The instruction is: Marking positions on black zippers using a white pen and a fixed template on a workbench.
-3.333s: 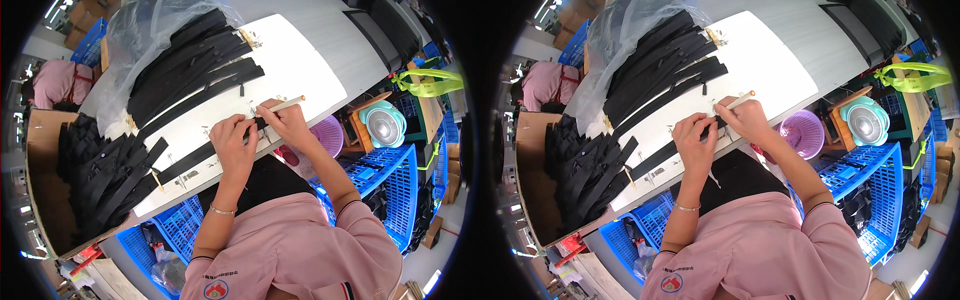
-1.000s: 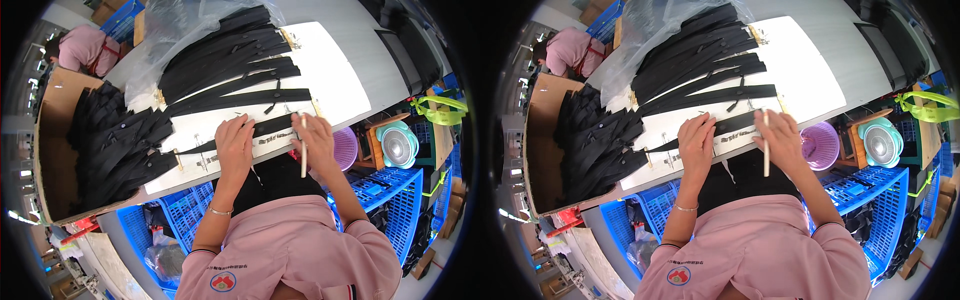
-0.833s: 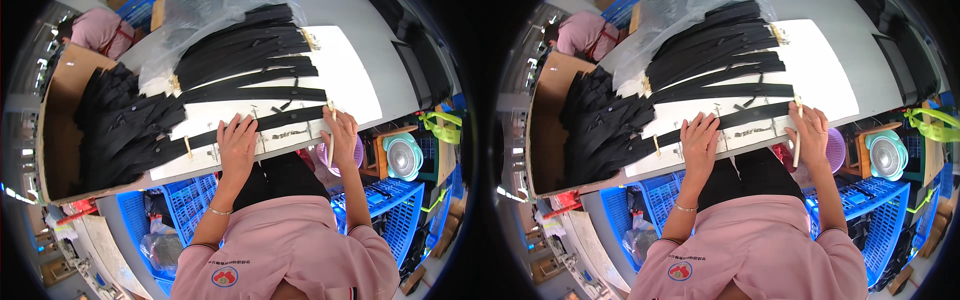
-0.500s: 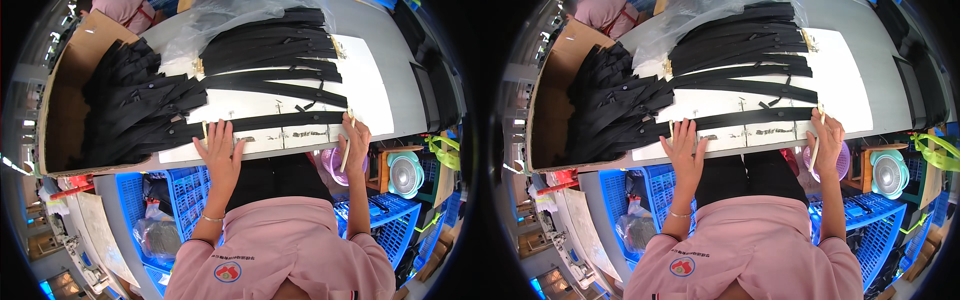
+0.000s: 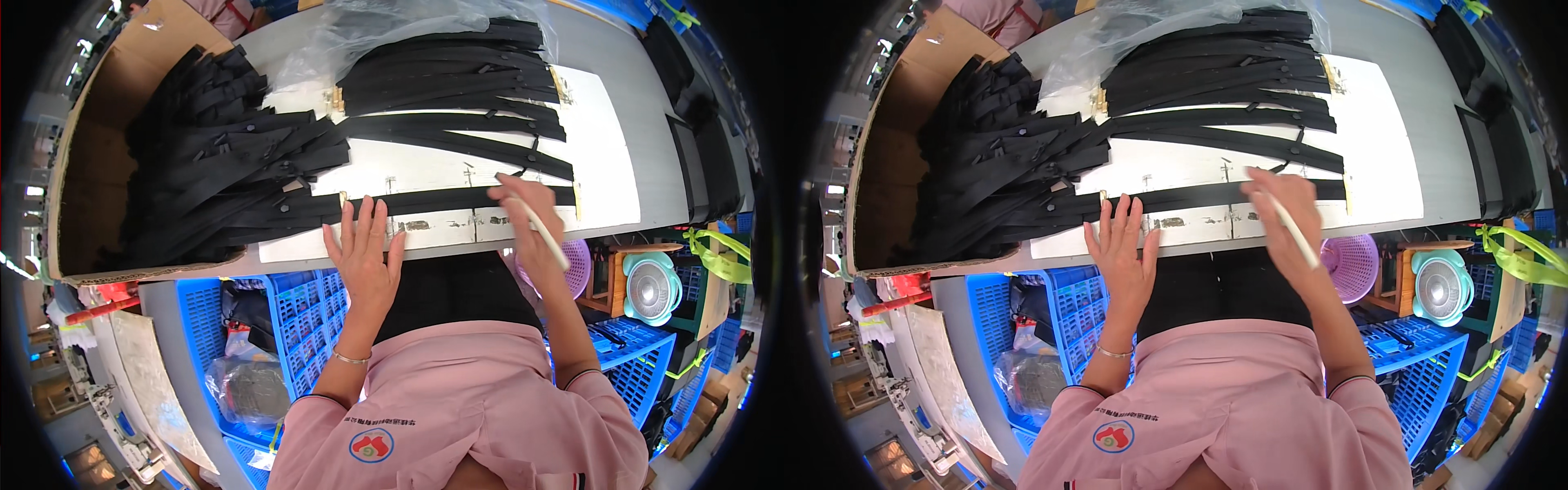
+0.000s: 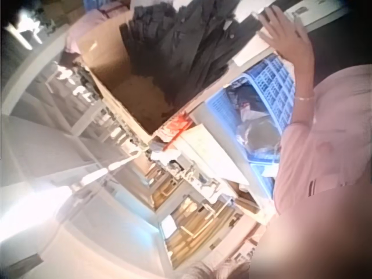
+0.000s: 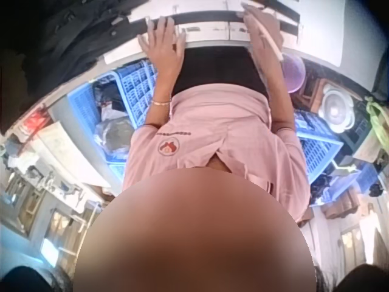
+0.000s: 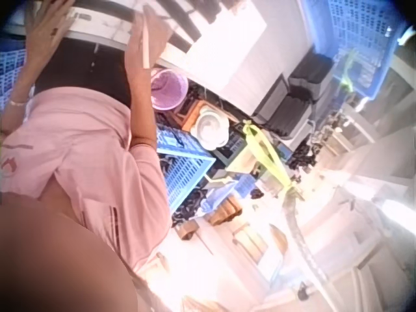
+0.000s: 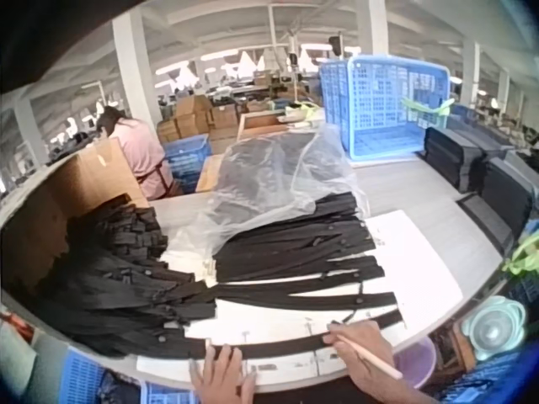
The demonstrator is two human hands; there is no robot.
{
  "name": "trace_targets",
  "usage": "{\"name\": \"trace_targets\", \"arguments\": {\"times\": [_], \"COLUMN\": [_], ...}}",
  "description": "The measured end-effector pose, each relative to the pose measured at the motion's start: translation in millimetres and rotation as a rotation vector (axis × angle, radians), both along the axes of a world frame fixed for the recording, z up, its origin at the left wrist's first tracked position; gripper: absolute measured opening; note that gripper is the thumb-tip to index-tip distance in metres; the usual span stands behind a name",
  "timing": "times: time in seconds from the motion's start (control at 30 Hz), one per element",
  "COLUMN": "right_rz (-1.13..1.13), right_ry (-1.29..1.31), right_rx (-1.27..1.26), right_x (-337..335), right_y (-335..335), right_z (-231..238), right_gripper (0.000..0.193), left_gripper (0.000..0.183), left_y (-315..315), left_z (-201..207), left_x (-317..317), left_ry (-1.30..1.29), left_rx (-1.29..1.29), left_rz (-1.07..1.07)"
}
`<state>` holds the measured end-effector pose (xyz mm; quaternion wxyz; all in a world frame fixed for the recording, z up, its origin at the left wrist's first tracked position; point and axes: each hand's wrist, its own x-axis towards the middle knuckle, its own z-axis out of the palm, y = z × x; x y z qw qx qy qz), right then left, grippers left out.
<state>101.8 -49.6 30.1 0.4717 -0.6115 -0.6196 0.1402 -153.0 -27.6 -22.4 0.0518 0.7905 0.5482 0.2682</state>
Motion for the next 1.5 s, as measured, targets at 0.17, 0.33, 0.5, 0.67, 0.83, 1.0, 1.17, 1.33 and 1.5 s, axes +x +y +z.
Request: {"name": "trace_targets", "arguments": {"times": [0.17,0.33,0.5,0.67,0.83,1.0,1.17,1.33,1.5], "right_rz": [0.247,0.293,0.282,0.282,0.233,0.33,0.336,0.338,0.36], "right_ry": [0.373,0.43,0.336,0.245,0.232,0.307,0.267,0.177,0.31], "right_rx": [-0.152,-0.303,-0.258,-0.229,-0.115,-0.326,-0.306,-0.209,-0.273], "right_x": [-63,-85,-90,-91,-95,-85,-85,-86,-70], "right_y": [42,63,64,64,66,62,61,63,49], "right_z": [5,-32,-34,-40,-45,-34,-38,-46,-25], "right_gripper": [0.017,0.022,0.026,0.026,0.026,0.023,0.025,0.025,0.022], "left_gripper": [0.054,0.054,0.053,0.052,0.051,0.052,0.051,0.051,0.052], "left_y": [0,0,0,0,0,0,0,0,0], "left_z": [2,-1,-4,-3,-3,-4,-1,0,-2], "left_x": [1,3,1,1,2,1,4,3,3], "left_ry": [-0.019,-0.04,-0.058,-0.064,-0.06,-0.057,-0.043,-0.036,-0.027], "left_rx": [0.018,0.033,0.04,0.048,0.044,0.041,0.022,0.03,0.035], "left_rz": [0.008,0.024,0.026,0.02,0.021,0.022,0.029,0.019,0.028]}}
